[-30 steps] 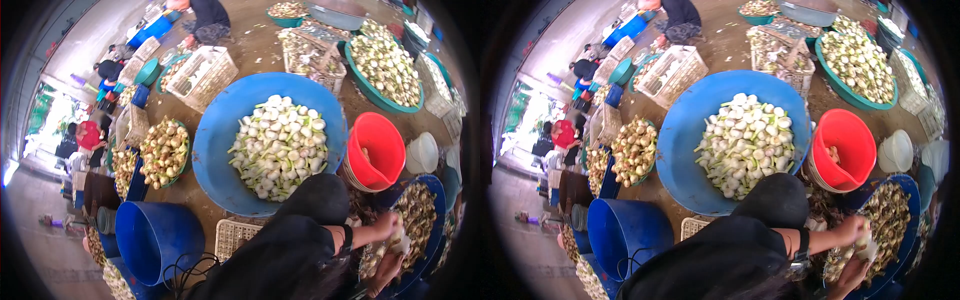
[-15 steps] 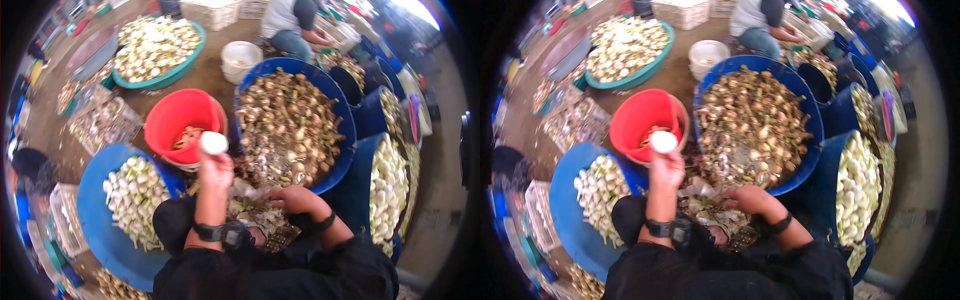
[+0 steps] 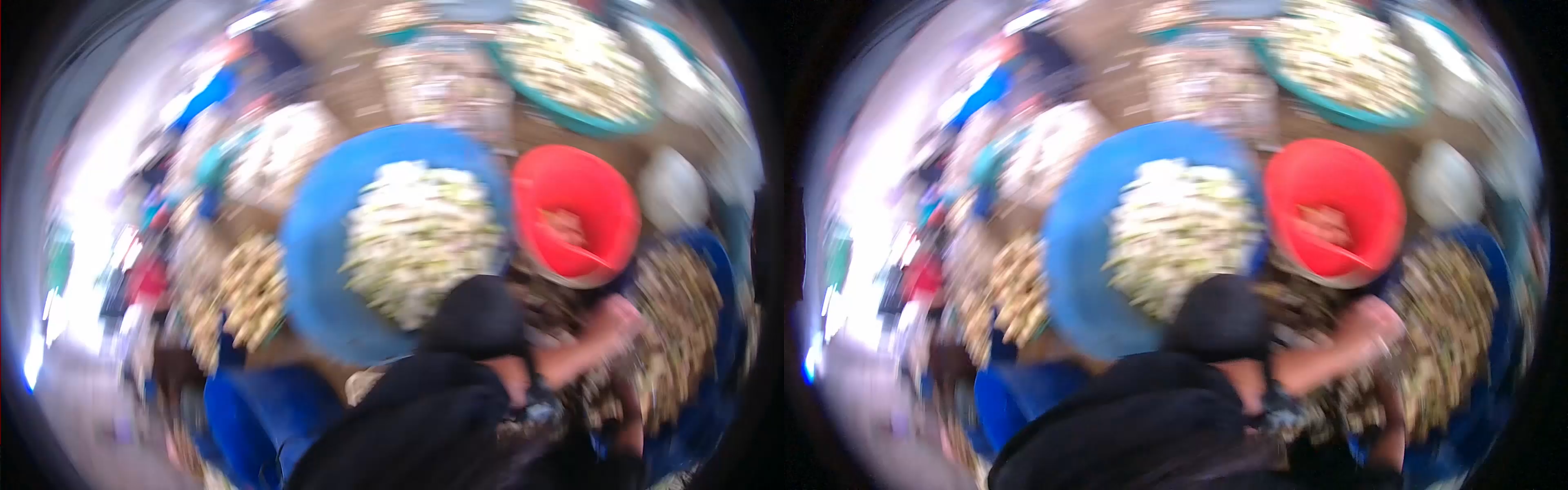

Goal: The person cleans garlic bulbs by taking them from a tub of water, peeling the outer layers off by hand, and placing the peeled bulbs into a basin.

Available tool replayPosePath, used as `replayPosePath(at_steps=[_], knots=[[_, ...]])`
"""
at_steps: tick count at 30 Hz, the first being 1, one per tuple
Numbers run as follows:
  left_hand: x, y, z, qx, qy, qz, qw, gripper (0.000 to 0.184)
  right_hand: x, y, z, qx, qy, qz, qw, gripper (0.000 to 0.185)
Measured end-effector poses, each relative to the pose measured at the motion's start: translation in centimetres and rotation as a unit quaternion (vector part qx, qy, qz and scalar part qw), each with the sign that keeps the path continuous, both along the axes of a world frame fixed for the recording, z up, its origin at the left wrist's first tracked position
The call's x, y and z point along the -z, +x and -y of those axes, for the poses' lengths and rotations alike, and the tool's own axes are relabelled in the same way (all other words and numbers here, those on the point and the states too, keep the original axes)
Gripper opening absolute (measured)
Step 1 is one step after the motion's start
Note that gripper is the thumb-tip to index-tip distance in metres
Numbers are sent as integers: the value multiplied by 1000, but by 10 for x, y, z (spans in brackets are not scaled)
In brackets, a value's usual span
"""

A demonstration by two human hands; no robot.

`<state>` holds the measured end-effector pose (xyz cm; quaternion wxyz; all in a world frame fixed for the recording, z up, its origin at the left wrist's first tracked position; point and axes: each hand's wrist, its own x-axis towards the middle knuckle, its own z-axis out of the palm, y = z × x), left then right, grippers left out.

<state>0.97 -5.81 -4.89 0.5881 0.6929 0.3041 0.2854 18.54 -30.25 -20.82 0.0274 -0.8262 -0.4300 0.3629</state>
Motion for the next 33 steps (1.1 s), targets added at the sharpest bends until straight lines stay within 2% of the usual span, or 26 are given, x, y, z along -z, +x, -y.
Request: replayPosePath(at_steps=[1, 2, 3, 5, 6, 8, 9, 11, 12, 13, 14, 17, 19, 21, 22, 24, 25, 26, 27, 29, 30, 31, 33], knots=[[-9, 4, 6, -11, -135, -55, 989, 26, -14, -6, -14, 15, 34, -16, 999, 29], [4, 12, 3, 133, -222, -48, 965, 35, -43, -19, -29, 44, 67, -29, 996, 28], [16, 16, 22, 106, -247, -67, 961, 48, -70, -40, -44, 54, 93, -34, 994, 27], [25, 18, 53, -11, -234, -179, 955, 63, -125, -73, -63, 47, 125, -8, 991, 26], [14, 10, 49, -17, -244, -169, 955, 63, -150, -87, -69, 41, 135, 12, 990, 25], [-4, -18, 35, 122, -386, -41, 913, 71, -185, -118, -85, 21, 152, 52, 987, 24], [-8, -23, 29, 111, -385, -34, 916, 71, -196, -128, -93, 13, 159, 66, 985, 24], [-16, -25, 21, 51, -301, -116, 945, 44, -214, -138, -102, 1, 164, 96, 982, 25], [-16, -27, 19, 44, -301, -105, 947, 44, -218, -147, -110, -3, 167, 100, 981, 26], [-12, -30, 17, 10, -299, -93, 950, 37, -234, -157, -120, 7, 181, 95, 979, 25], [-8, -29, 17, -24, -298, -82, 951, 31, -225, -150, -123, 16, 189, 72, 979, 25], [-31, -48, -3, 21, -302, -75, 950, 28, -211, -132, -119, 75, 221, -17, 972, 25], [-27, -38, -2, 36, -277, -63, 958, 26, -207, -124, -114, 124, 236, -74, 961, 25], [-29, -29, 1, -10, -278, -47, 959, 24, -203, -120, -108, 171, 255, -125, 943, 27], [-27, -27, 3, 17, -258, -15, 966, 25, -200, -119, -105, 190, 268, -145, 933, 28], [-31, -33, 2, 68, -259, 2, 963, 26, -194, -121, -99, 198, 293, -166, 920, 30], [-25, -28, 5, 88, -260, 14, 962, 26, -194, -125, -100, 129, 305, -112, 937, 26], [-34, -34, 3, 99, -300, 5, 949, 25, -196, -127, -97, 188, 260, -127, 939, 28], [-31, -31, 5, 113, -292, -5, 950, 25, -198, -128, -93, 245, 216, -143, 934, 30], [-7, -12, 18, 118, -272, 67, 953, 26, -206, -142, -94, 288, 226, -169, 915, 28], [-2, -7, 24, 101, -327, 64, 937, 28, -210, -156, -99, 351, 272, -214, 870, 28], [-6, -7, 23, 113, -323, 61, 938, 28, -212, -163, -101, 408, 317, -255, 817, 27], [-8, -6, 23, 131, -299, 70, 943, 28, -214, -160, -94, 395, 336, -231, 823, 27]])
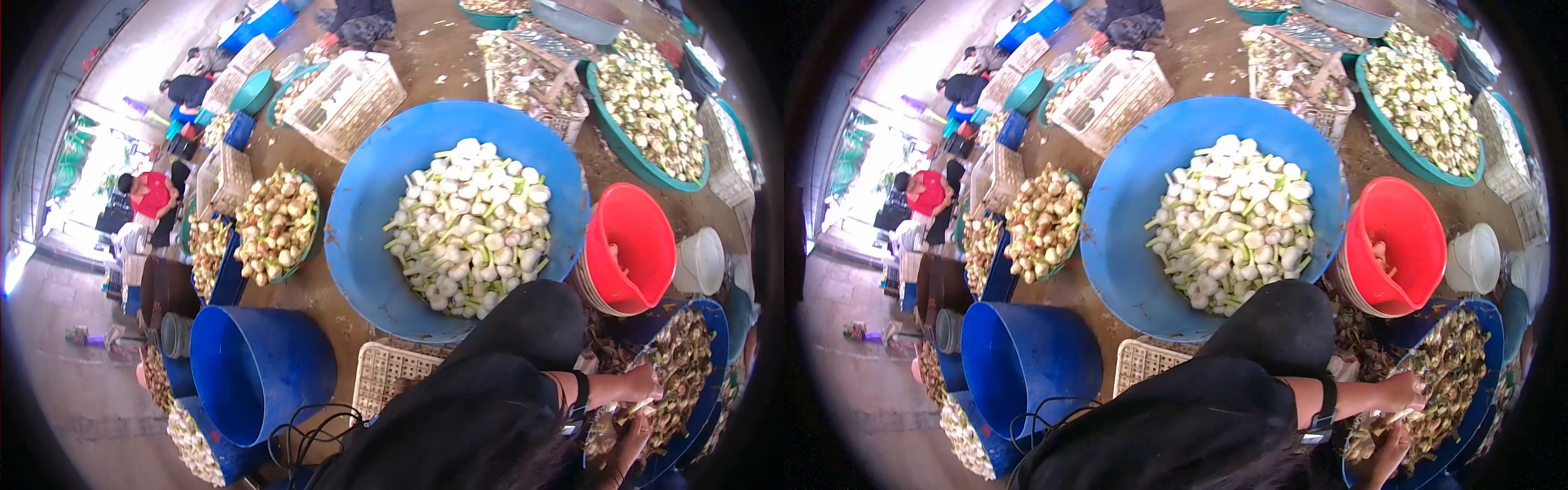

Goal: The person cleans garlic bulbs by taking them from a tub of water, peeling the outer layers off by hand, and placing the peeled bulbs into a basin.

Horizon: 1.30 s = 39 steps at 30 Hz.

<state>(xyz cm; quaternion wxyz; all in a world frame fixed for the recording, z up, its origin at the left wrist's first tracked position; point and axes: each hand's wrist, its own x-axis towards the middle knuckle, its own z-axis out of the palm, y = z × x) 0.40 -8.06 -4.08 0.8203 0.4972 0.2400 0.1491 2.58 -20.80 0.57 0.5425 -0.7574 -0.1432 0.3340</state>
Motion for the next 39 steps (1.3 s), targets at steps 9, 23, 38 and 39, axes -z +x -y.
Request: replayPosePath(at_steps=[9, 23, 38, 39], knots=[[15, -4, 12, 118, 58, 88, 987, 25, 47, -8, 19, 81, 37, -195, 977, 25], [-46, -43, -5, 305, 516, 73, 797, 54, 29, 12, 25, 200, 33, -217, 955, 19], [-29, -35, -27, -67, -365, -99, 923, 36, -52, -23, 61, 216, 422, -58, 878, 28], [-29, -34, -25, -60, -359, -116, 924, 39, -66, -14, 64, 233, 447, -39, 863, 31]])
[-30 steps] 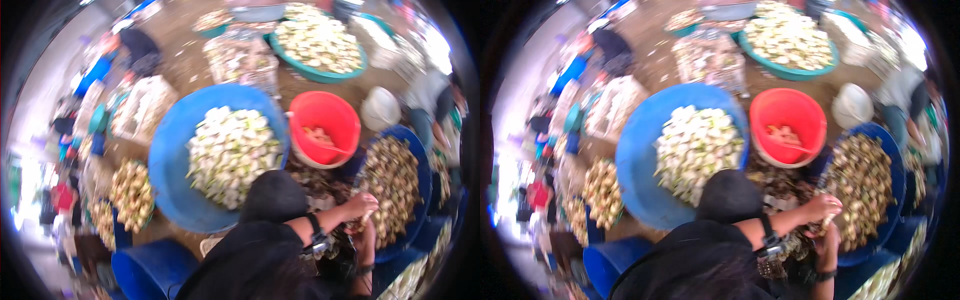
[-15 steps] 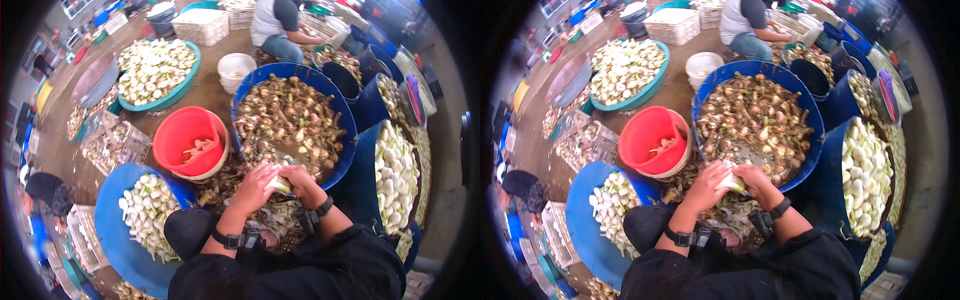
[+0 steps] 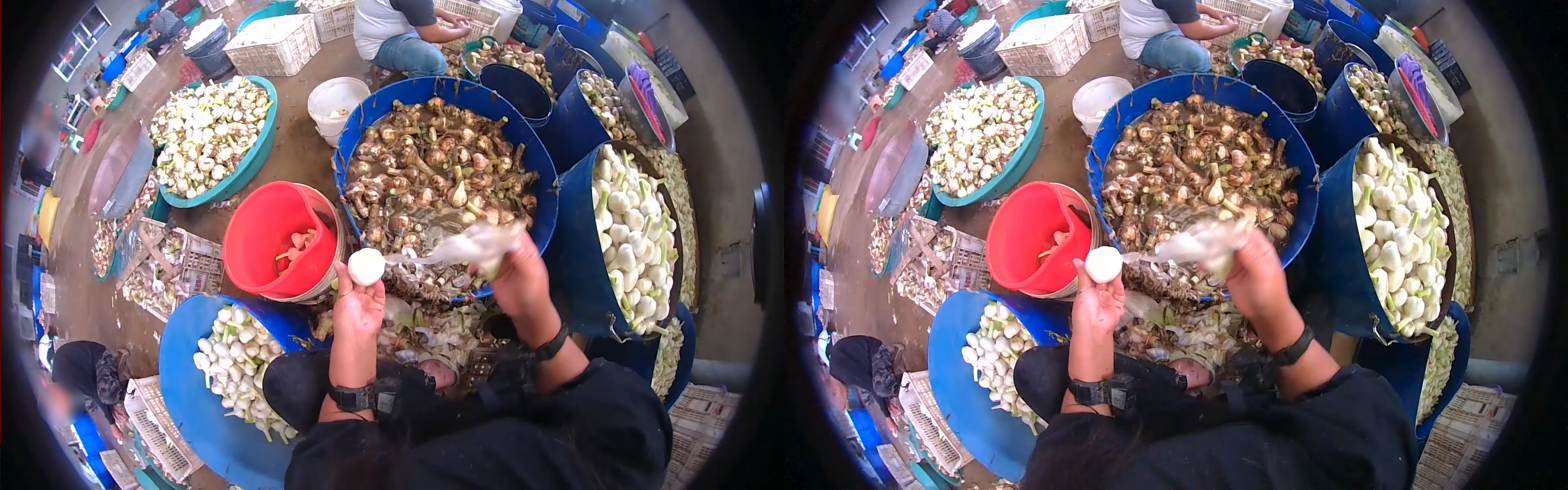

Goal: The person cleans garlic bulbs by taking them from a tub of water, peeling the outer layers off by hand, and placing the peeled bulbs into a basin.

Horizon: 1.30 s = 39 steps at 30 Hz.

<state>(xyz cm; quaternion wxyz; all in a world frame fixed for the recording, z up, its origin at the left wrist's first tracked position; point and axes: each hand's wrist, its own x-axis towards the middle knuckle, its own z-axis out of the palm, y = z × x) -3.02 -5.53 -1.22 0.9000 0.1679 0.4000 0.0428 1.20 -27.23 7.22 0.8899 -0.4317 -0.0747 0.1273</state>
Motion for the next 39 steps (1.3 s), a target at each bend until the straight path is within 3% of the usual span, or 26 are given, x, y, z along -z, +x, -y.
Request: replayPosePath(at_steps=[1, 3, 4, 5, 6, 7, 9, 10, 11, 13, 15, 16, 18, 19, 20, 21, 22, 25, 26, 27, 28, 29, 31, 35, 37, 39], knots=[[0, -1, -1, 4, -1, -2, 1000, 39, -1, 6, 8, -3, 67, -23, 998, 30], [-3, -2, -7, 34, -10, 24, 999, 40, 17, 14, 5, -50, 10, -85, 995, 34], [-9, -1, -8, -23, 9, -10, 1000, 39, 39, 17, 15, -206, -148, -4, 967, 34], [3, -11, -29, -48, -40, 100, 993, 34, 80, 13, 14, -294, -422, 269, 814, 35], [0, -24, -49, -120, -7, 161, 980, 36, 23, 4, -3, -426, -520, 238, 701, 34], [-3, -34, -71, -304, 48, 128, 943, 41, 22, 8, -9, -459, -620, 315, 553, 34], [-28, -64, -97, -471, 40, 237, 849, 44, 71, 42, -10, -299, -669, 288, 616, 29], [-27, -63, -96, -469, 41, 233, 851, 44, 90, 68, -15, -259, -682, 276, 625, 26], [-26, -63, -93, -426, 100, 241, 866, 44, 110, 95, -20, -220, -693, 265, 633, 23], [-10, -58, -85, -278, 163, 230, 918, 40, 183, 134, -29, -325, -749, 314, 485, 19], [-5, -24, -55, -187, 190, 38, 963, 29, 244, 126, -16, -370, -743, 336, 445, 19], [-14, -6, -32, -151, 200, -29, 968, 26, 256, 125, -17, -409, -736, 359, 404, 20], [-6, 12, -6, -32, 269, -52, 961, 27, 225, 123, -35, -417, -743, 347, 392, 22], [3, 16, 4, 34, 324, -62, 943, 39, 203, 118, -43, -428, -753, 335, 372, 25], [22, 17, 15, 91, 342, -70, 933, 45, 180, 112, -50, -332, -749, 157, 552, 26], [21, 20, 28, 155, 334, -83, 926, 51, 158, 102, -53, -281, -546, -2, 789, 28], [21, 21, 41, 215, 322, -84, 918, 55, 139, 88, -56, -193, -278, -161, 927, 30], [13, 22, 60, 255, 214, 17, 943, 55, 99, 56, -72, -53, -285, -81, 954, 29], [3, 23, 60, 228, 266, 12, 937, 51, 94, 55, -65, -69, -397, 133, 905, 27], [5, 23, 52, 218, 320, -19, 922, 43, 91, 53, -57, -79, -486, 337, 803, 25], [8, 26, 46, 183, 338, -30, 923, 38, 88, 51, -55, -81, -527, 430, 729, 9], [13, 28, 40, 147, 355, -40, 922, 34, 84, 48, -51, -79, -527, 428, 730, 9], [22, 22, 27, 200, 376, -1, 905, 27, 77, 40, -44, -208, -530, 494, 657, 12], [23, 25, 26, 290, 349, 6, 891, 23, 80, 26, -41, -219, -598, 471, 611, 10], [21, 25, 30, 302, 319, -10, 898, 22, 81, 24, -42, -172, -595, 474, 626, 14], [8, 23, 32, 310, 289, -11, 906, 23, 80, 23, -44, -196, -604, 255, 729, 17]])
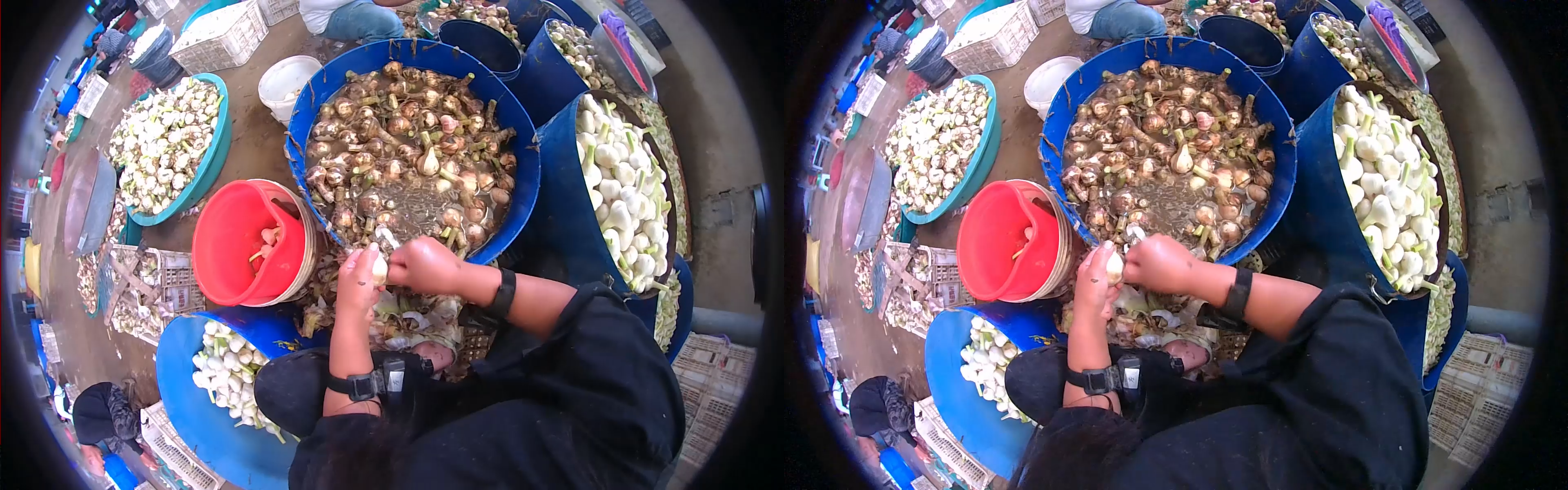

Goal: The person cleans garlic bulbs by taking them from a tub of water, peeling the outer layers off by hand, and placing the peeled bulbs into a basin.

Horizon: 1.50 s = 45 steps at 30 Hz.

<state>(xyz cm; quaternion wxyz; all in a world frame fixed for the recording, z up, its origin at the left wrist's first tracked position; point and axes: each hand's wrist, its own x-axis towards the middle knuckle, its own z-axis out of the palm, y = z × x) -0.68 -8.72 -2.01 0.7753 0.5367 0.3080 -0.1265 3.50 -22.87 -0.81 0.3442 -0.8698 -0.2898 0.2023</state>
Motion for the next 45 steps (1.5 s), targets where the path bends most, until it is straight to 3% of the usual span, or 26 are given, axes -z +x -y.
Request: replayPosePath(at_steps=[2, 5, 7, 12, 15, 16, 17, 20, 22, 24, 25, 26, 28, 29, 32, 33, 34, 35, 36, 37, 38, 40, 42, 43, 44, 45], knots=[[-2, -2, -1, 2, -84, 12, 996, 24, 2, 6, 4, 118, 80, -350, 926, 20], [1, -2, -3, 8, -69, 4, 998, 26, 4, -3, 7, 146, 151, -414, 886, 18], [-2, -2, -5, 18, -44, -4, 999, 26, -6, -10, 11, -2, 89, 28, 996, 17], [0, -4, -5, 29, -51, -39, 998, 28, -7, -16, 8, -59, -18, 109, 992, 12], [3, -6, -8, 49, -71, -38, 996, 29, -3, -13, 7, 0, 5, 32, 999, 14], [6, -7, -11, 89, -86, 2, 992, 32, 7, -9, 8, 101, 79, -234, 964, 16], [7, -8, -12, 131, -102, 43, 985, 36, 9, -7, 8, 194, 148, -480, 843, 19], [6, -9, -8, 121, 2, 119, 986, 45, 9, -11, 13, 233, 226, -510, 796, 19], [-1, -9, -8, 126, 1, 106, 986, 44, 8, -16, 12, 227, 275, -446, 821, 21], [-1, -13, -1, 172, 84, 145, 971, 44, 7, -18, 15, 134, 114, -144, 974, 23], [7, -18, 0, 199, 160, 198, 946, 47, 16, -16, 14, 181, 130, -136, 965, 23], [0, -21, 2, 203, 159, 198, 946, 47, 30, -12, 14, 230, 144, -225, 936, 23], [-20, -24, 9, 257, 419, 337, 803, 54, 26, -2, 14, 293, 237, -468, 799, 22], [-16, -24, 10, 243, 505, 387, 733, 48, 24, 0, 14, 295, 239, -468, 798, 22], [-1, -24, 6, 223, 539, 380, 718, 42, 16, -1, 11, 275, 263, -503, 776, 20], [10, -25, 6, 124, 477, 381, 782, 29, 12, -5, 8, 299, 360, -513, 719, 20], [17, -23, 4, 124, 479, 379, 782, 29, 7, -7, 6, 319, 452, -517, 654, 19], [21, -19, 3, 12, 269, 286, 920, 26, 1, -13, 7, 264, 507, -494, 655, 19], [19, -15, 2, -102, 37, 169, 980, 22, -7, -17, 13, 262, 507, -496, 654, 19], [14, -16, 1, -176, -120, 140, 967, 20, -16, -20, 22, 159, 418, -400, 800, 19], [12, -15, -3, -178, -118, 140, 967, 20, -19, -24, 30, 48, 311, -283, 906, 19], [12, -15, -18, -252, -264, 29, 930, 19, -27, -35, 39, 115, 457, -392, 790, 21], [20, -20, -27, -283, -283, -9, 916, 18, -36, -24, 49, 98, 576, -390, 712, 24], [18, -21, -25, -276, -219, 26, 936, 16, -44, -19, 52, 125, 426, -346, 827, 26], [14, -19, -21, -264, -154, 63, 950, 14, -50, -17, 47, 125, 426, -345, 827, 26], [-1, -17, -11, -250, -63, 105, 961, 10, -55, -16, 37, 15, 152, -208, 966, 32]])
